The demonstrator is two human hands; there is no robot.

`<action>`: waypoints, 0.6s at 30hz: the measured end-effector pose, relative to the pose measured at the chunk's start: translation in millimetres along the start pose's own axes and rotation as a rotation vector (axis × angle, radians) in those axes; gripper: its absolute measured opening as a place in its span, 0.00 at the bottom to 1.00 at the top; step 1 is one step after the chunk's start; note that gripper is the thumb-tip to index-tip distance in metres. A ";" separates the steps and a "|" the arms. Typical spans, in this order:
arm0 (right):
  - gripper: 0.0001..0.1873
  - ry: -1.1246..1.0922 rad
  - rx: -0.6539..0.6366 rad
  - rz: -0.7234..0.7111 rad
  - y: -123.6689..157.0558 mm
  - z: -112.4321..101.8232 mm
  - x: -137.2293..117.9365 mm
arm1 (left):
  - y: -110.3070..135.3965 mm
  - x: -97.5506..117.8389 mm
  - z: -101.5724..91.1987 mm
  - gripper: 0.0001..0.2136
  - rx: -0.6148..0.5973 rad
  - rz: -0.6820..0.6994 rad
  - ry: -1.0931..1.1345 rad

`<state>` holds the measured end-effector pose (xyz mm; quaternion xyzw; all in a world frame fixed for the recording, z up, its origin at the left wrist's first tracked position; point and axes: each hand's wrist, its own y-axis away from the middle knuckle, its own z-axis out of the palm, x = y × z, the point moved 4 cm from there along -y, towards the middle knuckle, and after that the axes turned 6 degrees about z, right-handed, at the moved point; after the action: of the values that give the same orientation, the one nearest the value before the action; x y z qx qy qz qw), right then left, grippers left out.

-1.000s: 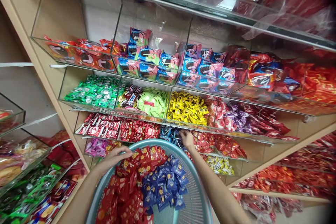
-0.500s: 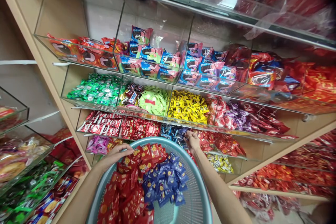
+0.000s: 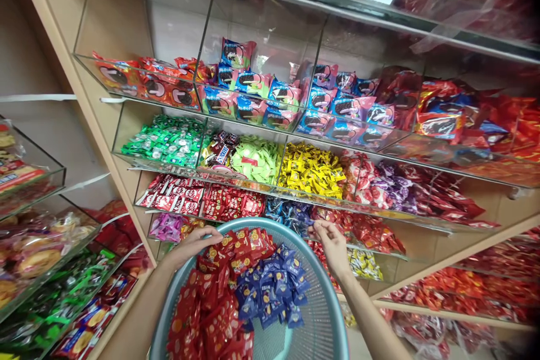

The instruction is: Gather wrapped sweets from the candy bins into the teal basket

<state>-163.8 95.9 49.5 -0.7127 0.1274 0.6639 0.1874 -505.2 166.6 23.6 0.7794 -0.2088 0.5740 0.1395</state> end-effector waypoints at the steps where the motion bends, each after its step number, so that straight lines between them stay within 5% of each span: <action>1: 0.14 0.028 -0.016 -0.008 8.7 2.3 -3.6 | 0.3 0.7 0.1 0.15 -0.003 -0.001 0.001; 11: 0.13 0.208 -0.197 -0.009 50.0 26.8 -2.7 | -0.5 1.3 0.4 0.14 -0.016 0.005 -0.011; 18: 0.12 0.209 -0.288 0.060 59.1 21.1 2.3 | -1.4 0.2 0.3 0.14 -0.015 0.020 -0.018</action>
<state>-208.0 52.2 40.3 -0.7930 0.0710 0.6030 0.0492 -504.1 167.6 23.6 0.7813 -0.2224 0.5667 0.1378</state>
